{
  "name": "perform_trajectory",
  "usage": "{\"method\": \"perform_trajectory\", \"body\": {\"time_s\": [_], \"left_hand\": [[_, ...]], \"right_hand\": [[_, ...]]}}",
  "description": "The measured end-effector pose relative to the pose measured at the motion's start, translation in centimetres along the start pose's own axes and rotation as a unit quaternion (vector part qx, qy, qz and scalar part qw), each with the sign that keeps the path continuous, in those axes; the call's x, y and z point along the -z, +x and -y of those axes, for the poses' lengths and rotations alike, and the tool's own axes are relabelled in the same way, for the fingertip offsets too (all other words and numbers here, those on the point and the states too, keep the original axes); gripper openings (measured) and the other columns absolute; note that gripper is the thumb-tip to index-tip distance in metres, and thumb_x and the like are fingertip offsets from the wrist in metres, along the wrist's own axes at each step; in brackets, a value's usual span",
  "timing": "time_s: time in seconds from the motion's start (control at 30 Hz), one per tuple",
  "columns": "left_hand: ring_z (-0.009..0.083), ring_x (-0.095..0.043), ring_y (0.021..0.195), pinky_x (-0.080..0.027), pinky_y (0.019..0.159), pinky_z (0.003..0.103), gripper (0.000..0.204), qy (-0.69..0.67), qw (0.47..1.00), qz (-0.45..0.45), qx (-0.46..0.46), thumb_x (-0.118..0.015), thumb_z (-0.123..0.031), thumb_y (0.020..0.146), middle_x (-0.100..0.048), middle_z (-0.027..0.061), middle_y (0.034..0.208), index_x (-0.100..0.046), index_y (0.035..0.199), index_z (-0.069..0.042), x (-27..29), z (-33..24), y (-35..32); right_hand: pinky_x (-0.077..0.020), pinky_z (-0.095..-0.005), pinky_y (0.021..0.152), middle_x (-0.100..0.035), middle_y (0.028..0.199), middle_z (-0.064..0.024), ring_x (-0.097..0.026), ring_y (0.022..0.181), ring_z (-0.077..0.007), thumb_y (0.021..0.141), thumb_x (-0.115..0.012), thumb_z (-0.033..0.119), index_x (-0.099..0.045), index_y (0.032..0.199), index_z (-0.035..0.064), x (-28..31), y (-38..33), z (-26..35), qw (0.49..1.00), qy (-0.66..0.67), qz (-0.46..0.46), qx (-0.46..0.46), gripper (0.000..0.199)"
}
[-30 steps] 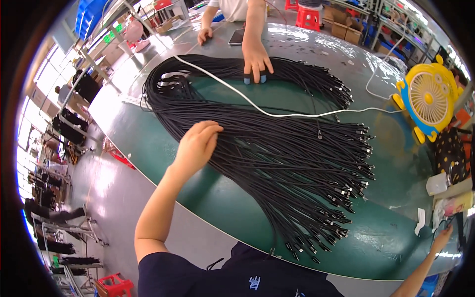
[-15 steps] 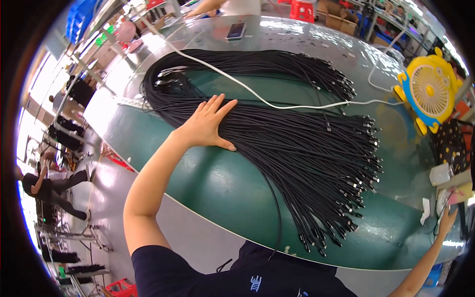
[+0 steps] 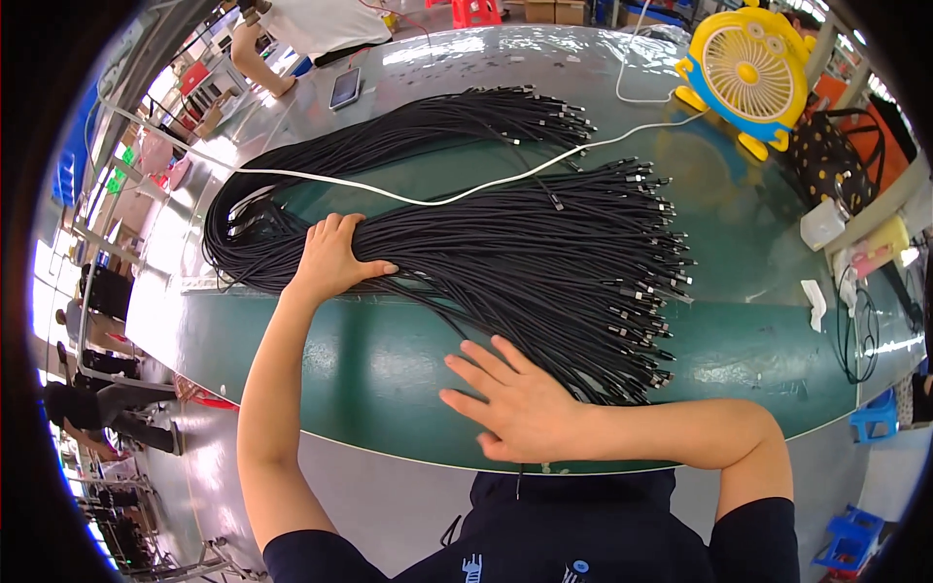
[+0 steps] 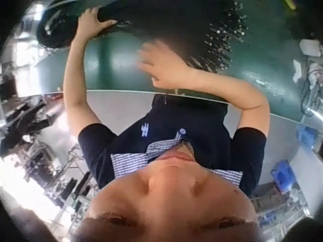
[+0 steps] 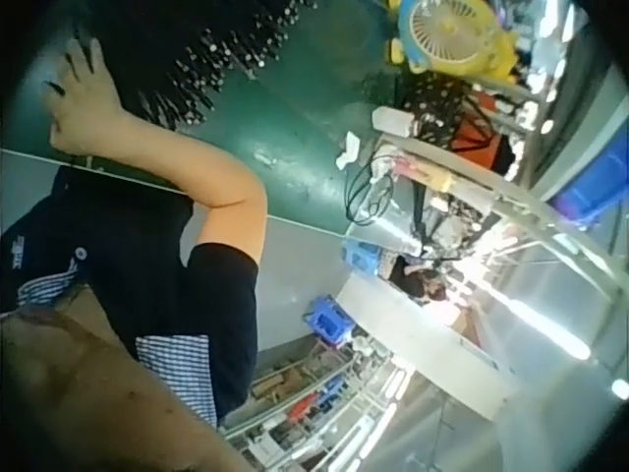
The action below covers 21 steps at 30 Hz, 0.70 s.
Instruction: Cleaning the ends of multiple black data cables using a white cloth and solvent in a factory setting.
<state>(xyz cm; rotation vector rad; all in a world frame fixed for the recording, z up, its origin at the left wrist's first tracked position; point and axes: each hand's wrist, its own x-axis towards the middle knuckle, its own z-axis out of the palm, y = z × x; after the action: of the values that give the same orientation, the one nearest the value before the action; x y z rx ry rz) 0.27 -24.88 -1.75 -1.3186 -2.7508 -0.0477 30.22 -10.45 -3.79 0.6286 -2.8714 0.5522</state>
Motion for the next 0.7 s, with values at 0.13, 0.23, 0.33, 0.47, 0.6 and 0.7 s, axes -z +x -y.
{"method": "perform_trajectory", "body": {"time_s": [0.13,0.23,0.33,0.47,0.6,0.7], "left_hand": [[0.0336,-0.047,0.111,-0.035,0.100,0.041,0.080,-0.036,0.998,-0.042,-0.003,-0.078,-0.052,0.064,-0.053,0.0150,0.113,-0.053,0.123,-0.003,-0.3,0.5,-1.0],[0.0335,-0.046,0.110,-0.035,0.099,0.041,0.077,-0.037,0.996,-0.066,-0.036,-0.078,-0.047,0.062,-0.052,0.0145,0.112,-0.054,0.120,-0.004,-0.3,0.2,-2.0],[0.0336,-0.045,0.108,-0.035,0.097,0.042,0.074,-0.054,0.991,-0.078,-0.093,-0.079,-0.042,0.057,-0.051,0.0142,0.110,-0.054,0.115,-0.004,0.1,-0.2,-4.4],[0.0333,-0.047,0.104,-0.033,0.097,0.046,0.078,-0.068,0.989,-0.067,-0.111,-0.081,-0.050,0.051,-0.051,0.0132,0.106,-0.055,0.110,-0.005,0.7,-2.5,-8.3],[0.0324,-0.047,0.103,-0.031,0.098,0.048,0.075,-0.085,0.988,-0.056,-0.117,-0.077,-0.054,0.057,-0.050,0.0121,0.103,-0.056,0.111,-0.006,1.6,-4.3,-11.1],[0.0293,-0.054,0.094,-0.040,0.089,0.042,0.066,-0.097,0.985,-0.055,-0.132,-0.073,-0.049,0.071,-0.056,0.0112,0.093,-0.055,0.116,-0.004,2.3,-4.8,-10.3]], "right_hand": [[-0.0249,-0.0533,0.110,-0.042,0.140,-0.0180,-0.036,0.132,-0.0373,0.074,-0.060,0.015,-0.052,0.131,0.0103,2.5,-2.9,-4.0,0.986,-0.157,-0.027,-0.050,0.057],[-0.0280,-0.0509,0.109,-0.043,0.139,-0.0167,-0.038,0.131,-0.0358,0.072,-0.058,0.004,-0.047,0.134,0.0110,5.1,-5.9,-6.8,0.975,-0.174,-0.041,-0.135,0.063],[-0.0262,-0.0524,0.110,-0.043,0.139,-0.0143,-0.036,0.132,-0.0345,0.069,-0.062,0.003,-0.049,0.132,0.0106,6.7,-9.9,-8.4,0.982,-0.129,-0.014,-0.136,0.065],[-0.0263,-0.0539,0.109,-0.045,0.136,-0.0150,-0.036,0.132,-0.0345,0.070,-0.062,0.006,-0.053,0.127,0.0091,9.3,-11.9,-7.2,0.986,-0.059,0.008,-0.156,0.058],[-0.0261,-0.0542,0.109,-0.046,0.134,-0.0150,-0.037,0.131,-0.0340,0.074,-0.064,0.011,-0.055,0.123,0.0068,10.8,-8.2,-7.4,0.990,0.093,0.001,-0.104,0.051],[-0.0275,-0.0489,0.110,-0.047,0.134,-0.0171,-0.040,0.130,-0.0338,0.084,-0.064,0.027,-0.053,0.124,0.0013,8.7,-3.1,-9.1,0.997,0.066,-0.036,-0.005,0.049]]}}
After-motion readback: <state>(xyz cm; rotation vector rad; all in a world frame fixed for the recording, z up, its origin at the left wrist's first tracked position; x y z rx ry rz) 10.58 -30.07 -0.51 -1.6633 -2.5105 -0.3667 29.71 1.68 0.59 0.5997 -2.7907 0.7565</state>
